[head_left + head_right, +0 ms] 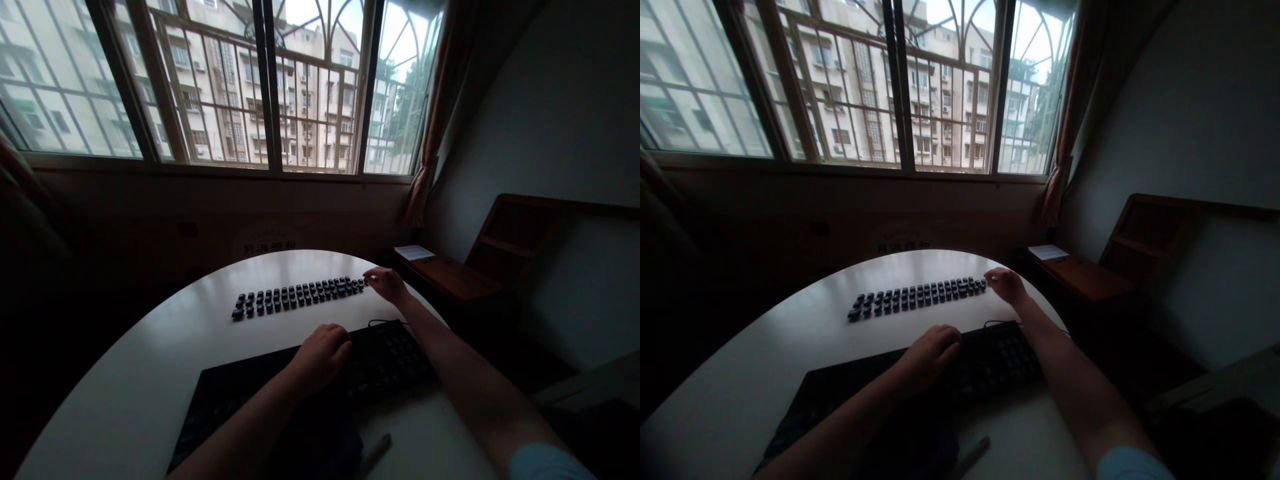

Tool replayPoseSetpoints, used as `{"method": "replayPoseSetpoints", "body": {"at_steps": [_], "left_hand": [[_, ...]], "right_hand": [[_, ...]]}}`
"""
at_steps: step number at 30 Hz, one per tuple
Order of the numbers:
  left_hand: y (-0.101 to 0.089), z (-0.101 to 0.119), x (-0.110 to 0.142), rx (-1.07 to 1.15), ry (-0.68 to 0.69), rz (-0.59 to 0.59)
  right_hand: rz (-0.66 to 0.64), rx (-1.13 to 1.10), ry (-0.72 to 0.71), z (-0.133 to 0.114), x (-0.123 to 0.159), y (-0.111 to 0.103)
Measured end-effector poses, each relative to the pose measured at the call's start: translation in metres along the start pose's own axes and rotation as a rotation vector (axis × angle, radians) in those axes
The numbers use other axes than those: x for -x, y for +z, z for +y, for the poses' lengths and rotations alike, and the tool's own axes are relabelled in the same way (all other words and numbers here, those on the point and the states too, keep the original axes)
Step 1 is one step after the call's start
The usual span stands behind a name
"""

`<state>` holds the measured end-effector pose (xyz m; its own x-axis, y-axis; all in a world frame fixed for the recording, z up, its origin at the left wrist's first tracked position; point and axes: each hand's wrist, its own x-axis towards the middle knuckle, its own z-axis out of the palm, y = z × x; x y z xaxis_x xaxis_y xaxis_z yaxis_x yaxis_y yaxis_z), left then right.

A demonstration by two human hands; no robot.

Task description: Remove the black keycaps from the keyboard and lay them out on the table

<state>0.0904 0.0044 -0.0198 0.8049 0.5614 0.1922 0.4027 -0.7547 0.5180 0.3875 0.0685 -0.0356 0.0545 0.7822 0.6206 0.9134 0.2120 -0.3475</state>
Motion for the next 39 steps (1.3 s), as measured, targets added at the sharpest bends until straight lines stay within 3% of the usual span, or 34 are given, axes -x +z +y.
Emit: {"method": "replayPoseSetpoints", "body": {"at_steps": [5, 7, 9, 12, 15, 17, 21, 24, 27, 32, 39], "left_hand": [[0.001, -0.002, 0.000, -0.005, 0.015, 0.007], [0.002, -0.002, 0.001, -0.008, 0.034, 0.020], [0.003, -0.003, 0.002, -0.018, 0.054, 0.033], [0.005, -0.003, 0.002, -0.034, 0.074, 0.038], [0.006, -0.003, 0.001, -0.047, 0.084, 0.042], [0.007, -0.003, 0.001, -0.051, 0.091, 0.045], [0.007, -0.004, 0.001, -0.049, 0.104, 0.055], [0.007, -0.004, 0.002, -0.048, 0.113, 0.054], [0.008, -0.005, 0.002, -0.054, 0.115, 0.056], [0.008, -0.005, 0.002, -0.070, 0.119, 0.054], [0.008, -0.004, 0.003, -0.068, 0.113, 0.056]], "right_hand": [[0.190, -0.059, -0.005, -0.028, -0.009, -0.051], [0.189, -0.105, 0.008, -0.041, 0.001, -0.070], [0.076, -0.244, 0.103, -0.054, 0.021, -0.086], [-0.193, -0.579, 0.388, -0.074, 0.062, -0.101], [-0.312, -0.795, 0.537, -0.091, 0.096, -0.109], [-0.295, -0.843, 0.556, -0.097, 0.110, -0.108], [-0.135, -0.856, 0.597, -0.098, 0.119, -0.089], [0.000, -0.749, 0.622, -0.095, 0.123, -0.069], [0.091, -0.592, 0.548, -0.095, 0.131, -0.057], [0.099, -0.429, 0.477, -0.095, 0.138, -0.055], [0.052, -0.396, 0.467, -0.087, 0.130, -0.055]]}}
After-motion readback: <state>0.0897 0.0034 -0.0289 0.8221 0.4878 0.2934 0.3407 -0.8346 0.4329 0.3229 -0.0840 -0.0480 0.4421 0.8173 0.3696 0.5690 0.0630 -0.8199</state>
